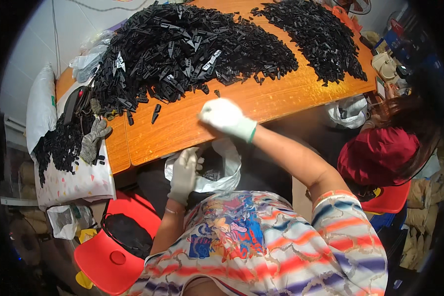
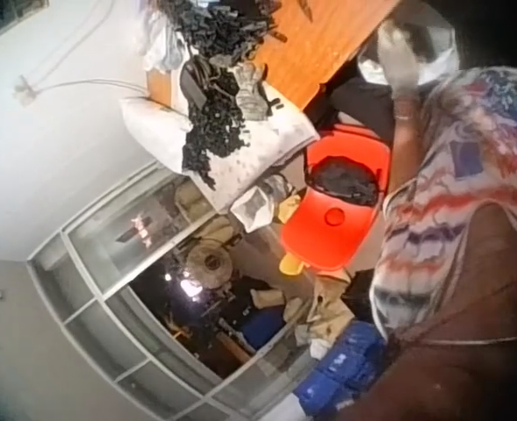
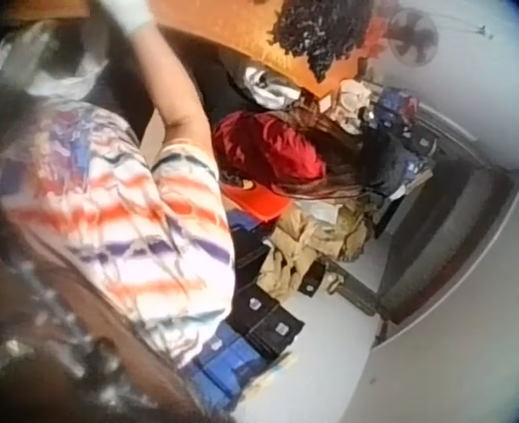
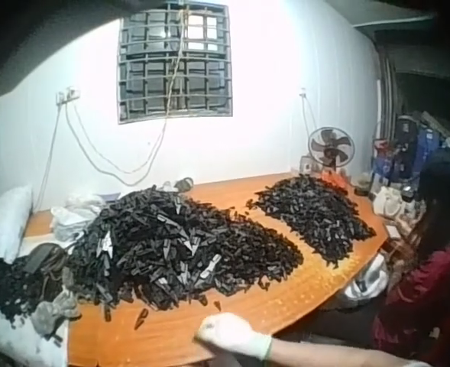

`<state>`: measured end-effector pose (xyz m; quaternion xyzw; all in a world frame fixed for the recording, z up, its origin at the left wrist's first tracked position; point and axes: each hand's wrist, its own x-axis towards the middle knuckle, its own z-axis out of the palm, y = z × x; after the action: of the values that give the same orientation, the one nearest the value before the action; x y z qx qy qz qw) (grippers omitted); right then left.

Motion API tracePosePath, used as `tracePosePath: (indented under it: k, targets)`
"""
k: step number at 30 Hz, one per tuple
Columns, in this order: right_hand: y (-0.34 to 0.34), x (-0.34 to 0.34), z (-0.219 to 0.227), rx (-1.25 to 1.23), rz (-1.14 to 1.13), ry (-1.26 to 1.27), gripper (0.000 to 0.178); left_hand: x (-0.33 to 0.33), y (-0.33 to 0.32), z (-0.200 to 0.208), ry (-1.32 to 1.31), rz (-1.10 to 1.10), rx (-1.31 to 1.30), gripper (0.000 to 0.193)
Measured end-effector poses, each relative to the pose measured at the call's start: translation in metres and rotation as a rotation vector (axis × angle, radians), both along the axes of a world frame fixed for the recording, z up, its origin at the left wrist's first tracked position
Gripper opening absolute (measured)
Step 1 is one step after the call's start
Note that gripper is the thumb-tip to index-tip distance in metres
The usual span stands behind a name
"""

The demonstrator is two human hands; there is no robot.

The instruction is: The recorder is assembling small black plastic components by snapping pieces together at a workbench.

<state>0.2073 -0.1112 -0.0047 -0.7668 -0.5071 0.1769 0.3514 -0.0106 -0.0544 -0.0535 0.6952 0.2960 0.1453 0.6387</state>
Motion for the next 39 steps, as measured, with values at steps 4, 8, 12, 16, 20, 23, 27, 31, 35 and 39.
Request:
tracePosePath:
  k: [4,8,12,16,20,23,27,31,35,39]
  targets:
    - [0.009,0.030,0.001,0.000,-0.372,-0.314,0.027,-0.014,0.002,0.009,0.164,-0.057,0.813,0.027]
    - [0.024,0.038,0.006,-0.177,-0.359,-0.414,0.034,-0.016,0.014,0.023,0.094,0.075,0.764,0.021]
    - [0.034,0.053,-0.011,-0.217,-0.352,-0.492,0.032,0.004,0.058,0.048,0.263,0.187,0.888,0.025]
    - [0.030,0.064,-0.025,-0.120,-0.229,-0.565,0.028,0.033,0.112,0.051,0.474,0.242,0.948,0.033]
    - [0.024,0.057,-0.010,-0.246,-0.220,-0.354,0.021,0.052,0.132,0.052,0.686,0.172,0.919,0.032]
    - [0.010,0.054,0.000,-0.203,-0.206,-0.166,0.014,0.056,0.132,0.052,0.656,0.161,0.960,0.027]
    - [-0.003,0.056,0.004,-0.103,-0.170,0.271,0.017,0.051,0.131,0.047,0.563,0.122,1.067,0.021]
    - [-0.012,0.046,0.010,-0.041,-0.160,0.360,0.018,0.041,0.129,0.052,0.494,0.007,1.148,0.021]
    - [-0.021,0.037,0.013,-0.015,-0.037,0.690,0.021,0.036,0.129,0.041,0.434,-0.004,1.181,0.024]
    - [-0.025,0.028,0.010,0.047,-0.060,0.829,0.011,0.035,0.125,0.034,0.292,0.200,1.058,0.026]
